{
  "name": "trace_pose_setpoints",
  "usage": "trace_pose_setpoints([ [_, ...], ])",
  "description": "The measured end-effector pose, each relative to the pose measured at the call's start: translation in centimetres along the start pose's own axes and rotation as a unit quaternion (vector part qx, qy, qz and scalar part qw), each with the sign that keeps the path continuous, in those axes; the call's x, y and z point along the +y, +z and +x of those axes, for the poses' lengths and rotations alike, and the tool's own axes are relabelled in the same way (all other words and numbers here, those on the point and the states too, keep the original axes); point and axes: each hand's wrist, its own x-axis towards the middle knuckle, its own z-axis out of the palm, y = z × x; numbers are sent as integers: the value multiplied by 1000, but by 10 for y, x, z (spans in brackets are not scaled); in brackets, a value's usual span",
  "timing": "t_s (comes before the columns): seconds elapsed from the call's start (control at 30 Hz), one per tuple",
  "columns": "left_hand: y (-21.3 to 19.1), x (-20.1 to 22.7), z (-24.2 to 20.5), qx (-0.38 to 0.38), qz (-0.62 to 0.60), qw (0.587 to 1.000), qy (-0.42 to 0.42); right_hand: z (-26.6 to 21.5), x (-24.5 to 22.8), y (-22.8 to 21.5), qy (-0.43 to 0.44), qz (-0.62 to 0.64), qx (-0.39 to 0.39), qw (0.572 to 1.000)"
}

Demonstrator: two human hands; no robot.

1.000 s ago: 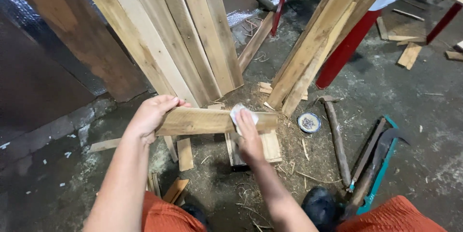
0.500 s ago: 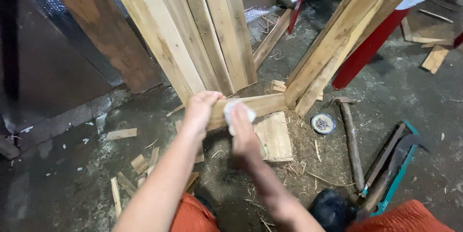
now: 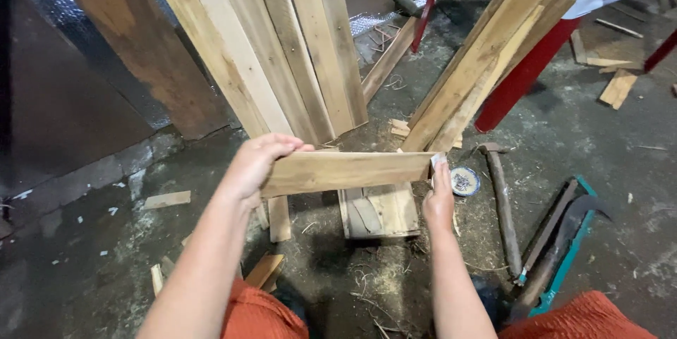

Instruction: Preparing wooden planks by scraping them with a curved blade and sanding them with a sanding block and sandpaper.

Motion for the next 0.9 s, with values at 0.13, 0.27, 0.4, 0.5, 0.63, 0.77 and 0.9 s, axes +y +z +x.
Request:
trace_pose_setpoints([
  [0.13, 0, 0, 7, -3, 41, 999, -27, -32, -131, 12, 12, 160, -59, 985],
  [0.27, 24, -43, 34, 21, 47, 999, -15, -80, -139, 72, -181, 49, -85, 979],
  [0.4, 36, -60, 49, 14, -37, 998, -53, -121, -145, 100, -424, -107, -149, 887],
  [0.5, 34, -69, 56, 16, -28, 998, -45, -108, -131, 99, -412, -154, -171, 882],
  [0.63, 40, -47, 32, 20, 8, 999, -41, -83, -138, 67, -295, -183, -207, 915],
  [0.77, 53, -55, 25, 33, 39, 998, -27, -113, -171, 79, -392, -221, -118, 885],
  [0.9, 52, -83, 44, 48, 69, 996, 13, -118, -165, 80, -389, -245, -113, 881],
])
